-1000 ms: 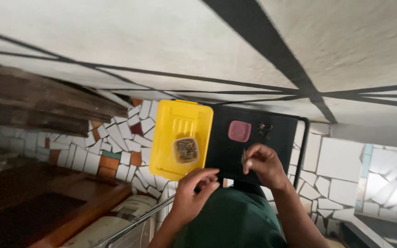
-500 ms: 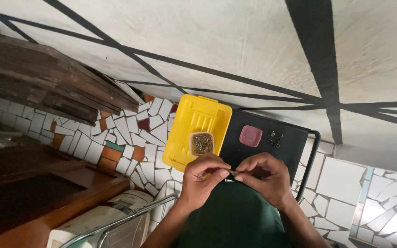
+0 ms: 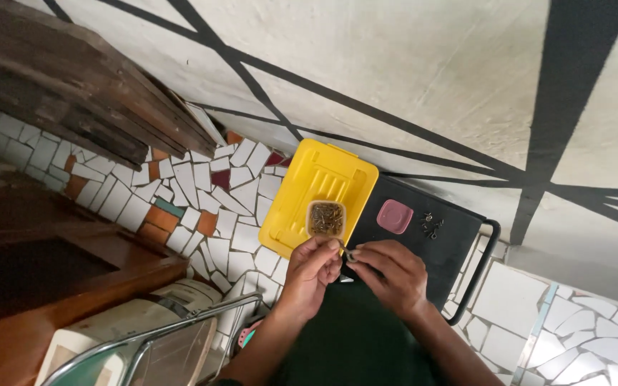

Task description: Sorting small hardware pieces into a container and organizing tool bins on a mobile cart.

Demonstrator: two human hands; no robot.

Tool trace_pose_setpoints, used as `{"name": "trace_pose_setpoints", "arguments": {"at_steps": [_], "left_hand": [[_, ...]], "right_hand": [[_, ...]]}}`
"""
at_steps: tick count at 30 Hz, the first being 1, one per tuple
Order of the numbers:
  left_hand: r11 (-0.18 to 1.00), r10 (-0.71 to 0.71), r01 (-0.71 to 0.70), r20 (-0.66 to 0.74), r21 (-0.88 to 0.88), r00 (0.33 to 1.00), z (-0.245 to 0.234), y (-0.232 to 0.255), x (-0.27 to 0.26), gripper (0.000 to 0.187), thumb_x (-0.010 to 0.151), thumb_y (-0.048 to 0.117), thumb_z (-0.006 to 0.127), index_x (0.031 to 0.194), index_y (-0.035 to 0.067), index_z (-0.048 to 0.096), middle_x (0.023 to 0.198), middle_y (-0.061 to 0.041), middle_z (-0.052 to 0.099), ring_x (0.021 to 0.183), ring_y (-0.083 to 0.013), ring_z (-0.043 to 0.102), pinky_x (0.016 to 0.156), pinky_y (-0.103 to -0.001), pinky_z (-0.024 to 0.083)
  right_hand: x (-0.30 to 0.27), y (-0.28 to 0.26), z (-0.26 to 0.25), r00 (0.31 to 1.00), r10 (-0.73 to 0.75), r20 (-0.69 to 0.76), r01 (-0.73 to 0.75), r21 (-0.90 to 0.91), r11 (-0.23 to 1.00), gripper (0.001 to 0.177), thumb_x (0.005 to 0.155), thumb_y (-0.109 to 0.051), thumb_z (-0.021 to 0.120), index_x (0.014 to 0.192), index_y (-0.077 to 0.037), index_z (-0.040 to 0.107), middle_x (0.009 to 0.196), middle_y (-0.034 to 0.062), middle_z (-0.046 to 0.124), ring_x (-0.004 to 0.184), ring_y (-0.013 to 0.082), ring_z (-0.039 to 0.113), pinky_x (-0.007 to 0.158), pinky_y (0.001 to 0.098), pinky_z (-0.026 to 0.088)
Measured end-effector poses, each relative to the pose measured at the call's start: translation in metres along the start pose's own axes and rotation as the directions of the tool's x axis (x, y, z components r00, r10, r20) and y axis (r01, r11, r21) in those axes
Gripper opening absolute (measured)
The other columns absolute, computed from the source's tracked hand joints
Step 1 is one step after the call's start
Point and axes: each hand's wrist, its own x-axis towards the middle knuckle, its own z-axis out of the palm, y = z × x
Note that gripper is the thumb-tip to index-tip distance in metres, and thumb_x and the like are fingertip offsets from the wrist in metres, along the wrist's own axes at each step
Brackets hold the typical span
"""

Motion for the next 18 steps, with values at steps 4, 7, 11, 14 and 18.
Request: {"name": "trace_pose_setpoints", "arguments": {"at_steps": [4,7,11,14,18], "left_hand": [[0.996,0.023,-0.016,-0.075,0.090,0.997,-0.023,-0.003,0.001,0.012,0.093,0.009,0.075,0.089,0.002,0.065,0.066,-0.003,0.053,0.057,-0.0105,0.056,0.048,-0.019,0.040],[0.915,-0.008,0.023,-0.038,0.402,0.999,-0.055,-0.011,0.008,0.018,0.090,0.013,0.082,0.087,-0.002,0.072,0.065,-0.009,0.057,0.058,-0.0154,0.059,0.049,-0.023,0.045],[0.654,0.123,-0.014,-0.088,0.756,0.988,-0.076,-0.010,0.013,0.020,0.092,0.023,0.080,0.100,0.005,0.079,0.088,-0.015,0.074,0.080,-0.0240,0.071,0.064,-0.031,0.057],[0.510,0.245,-0.047,-0.092,0.859,0.965,-0.097,-0.012,0.021,0.016,0.092,0.024,0.078,0.100,0.010,0.079,0.092,-0.013,0.076,0.079,-0.0272,0.074,0.066,-0.034,0.058],[0.381,0.387,-0.128,-0.032,0.916,0.922,-0.136,-0.021,0.035,0.012,0.091,0.020,0.074,0.099,0.012,0.077,0.090,-0.012,0.075,0.074,-0.0323,0.075,0.068,-0.041,0.059]], "right_hand": [[-0.017,0.011,0.019,0.941,0.334,0.047,-0.333,-0.034,0.942,0.020,0.079,-0.017,0.087,0.099,-0.012,0.082,0.096,0.0028,0.079,0.078,0.0223,0.078,0.064,0.0328,0.067],[-0.017,0.020,0.032,0.362,0.892,0.270,-0.928,0.188,0.320,0.015,0.087,-0.014,0.082,0.100,-0.006,0.083,0.085,0.0197,0.079,0.072,0.0272,0.080,0.065,0.0395,0.065],[-0.018,0.044,0.050,0.153,0.943,0.294,-0.972,0.217,0.090,0.025,0.089,-0.011,0.081,0.107,0.006,0.077,0.086,0.0267,0.075,0.069,0.0264,0.074,0.064,0.0367,0.067],[-0.020,0.055,0.062,0.181,0.953,0.244,-0.980,0.131,0.153,0.027,0.088,-0.014,0.083,0.109,0.003,0.077,0.091,0.0268,0.076,0.070,0.0257,0.075,0.065,0.0349,0.067],[-0.026,0.073,0.077,0.237,0.941,0.241,-0.971,0.080,0.224,0.022,0.094,-0.014,0.072,0.114,-0.007,0.078,0.083,0.0206,0.076,0.065,0.0238,0.075,0.065,0.0330,0.067]]}}
